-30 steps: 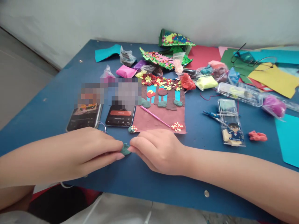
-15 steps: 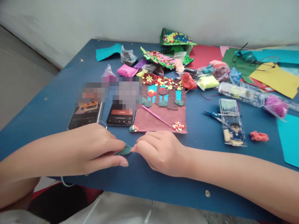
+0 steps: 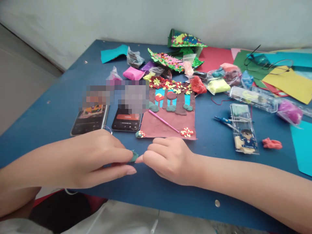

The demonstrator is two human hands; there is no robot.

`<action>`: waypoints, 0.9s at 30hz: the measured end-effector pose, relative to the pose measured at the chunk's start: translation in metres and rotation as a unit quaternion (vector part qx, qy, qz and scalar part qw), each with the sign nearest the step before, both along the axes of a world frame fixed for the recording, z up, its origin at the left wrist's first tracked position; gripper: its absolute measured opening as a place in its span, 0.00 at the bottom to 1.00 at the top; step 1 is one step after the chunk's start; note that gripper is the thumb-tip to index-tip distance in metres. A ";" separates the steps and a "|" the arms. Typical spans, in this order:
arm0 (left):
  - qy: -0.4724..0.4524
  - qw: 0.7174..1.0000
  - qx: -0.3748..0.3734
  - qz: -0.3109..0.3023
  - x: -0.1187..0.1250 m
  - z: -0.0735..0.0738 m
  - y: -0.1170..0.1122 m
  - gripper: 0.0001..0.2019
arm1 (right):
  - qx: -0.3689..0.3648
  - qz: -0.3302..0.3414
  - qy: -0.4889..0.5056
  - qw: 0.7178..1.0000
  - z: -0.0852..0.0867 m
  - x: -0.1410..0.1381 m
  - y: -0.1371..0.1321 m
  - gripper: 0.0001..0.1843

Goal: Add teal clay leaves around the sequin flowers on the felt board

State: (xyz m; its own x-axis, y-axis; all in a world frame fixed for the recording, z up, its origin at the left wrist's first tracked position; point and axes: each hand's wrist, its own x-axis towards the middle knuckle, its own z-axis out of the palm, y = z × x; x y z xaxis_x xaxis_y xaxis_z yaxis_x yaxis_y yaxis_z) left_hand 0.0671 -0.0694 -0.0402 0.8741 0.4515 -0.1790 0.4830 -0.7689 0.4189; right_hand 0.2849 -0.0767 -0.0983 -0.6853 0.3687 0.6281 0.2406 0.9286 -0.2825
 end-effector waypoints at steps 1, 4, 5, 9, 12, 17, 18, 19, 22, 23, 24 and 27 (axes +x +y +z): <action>-0.002 1.000 0.002 0.000 0.000 0.000 0.000 0.19 | 0.002 0.001 -0.002 1.000 0.001 0.000 0.000 0.12; -0.013 1.000 0.005 0.002 0.001 -0.001 0.000 0.19 | 0.004 0.003 -0.009 1.000 0.002 0.000 0.000 0.15; -0.016 1.000 0.006 0.003 0.001 -0.001 0.000 0.19 | 0.004 0.003 -0.011 1.000 0.002 0.000 0.000 0.17; -0.016 1.000 -0.001 0.002 0.002 -0.001 0.000 0.19 | 0.012 -0.001 -0.011 1.000 0.002 0.001 -0.001 0.19; -0.022 1.000 -0.015 0.010 0.001 -0.001 0.000 0.19 | -0.011 0.002 -0.012 1.000 0.002 0.001 -0.001 0.17; -0.044 0.998 -0.035 0.038 -0.002 0.001 0.000 0.15 | -0.062 0.001 0.022 0.998 0.001 0.000 -0.001 0.10; -0.050 0.997 -0.038 0.041 -0.002 0.001 0.000 0.13 | -0.062 -0.003 0.026 0.998 0.000 0.000 -0.001 0.09; -0.060 0.997 -0.042 0.039 -0.003 0.001 0.000 0.10 | -0.060 -0.007 0.029 0.998 0.000 0.000 0.000 0.10; -0.095 0.994 -0.049 0.028 -0.002 0.000 0.001 0.06 | -0.051 -0.015 0.031 0.998 0.002 0.000 0.001 0.11; -0.106 0.993 -0.051 0.023 -0.002 -0.001 0.001 0.07 | -0.047 -0.016 0.031 0.998 0.002 0.000 0.001 0.11; -0.115 0.992 -0.051 0.020 -0.001 -0.002 0.001 0.08 | -0.043 -0.018 0.030 0.998 0.003 0.000 0.001 0.11; -0.134 0.989 -0.059 0.007 0.000 -0.005 0.002 0.10 | -0.040 -0.019 0.029 0.999 0.004 -0.001 0.001 0.11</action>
State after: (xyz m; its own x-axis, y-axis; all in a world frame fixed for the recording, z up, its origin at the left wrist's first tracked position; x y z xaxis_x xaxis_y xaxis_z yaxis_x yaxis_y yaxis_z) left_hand 0.0676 -0.0670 -0.0449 0.8910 0.4539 0.0065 0.3528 -0.7013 0.6195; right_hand 0.2839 -0.0760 -0.0945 -0.6330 0.4433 0.6346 0.2552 0.8935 -0.3696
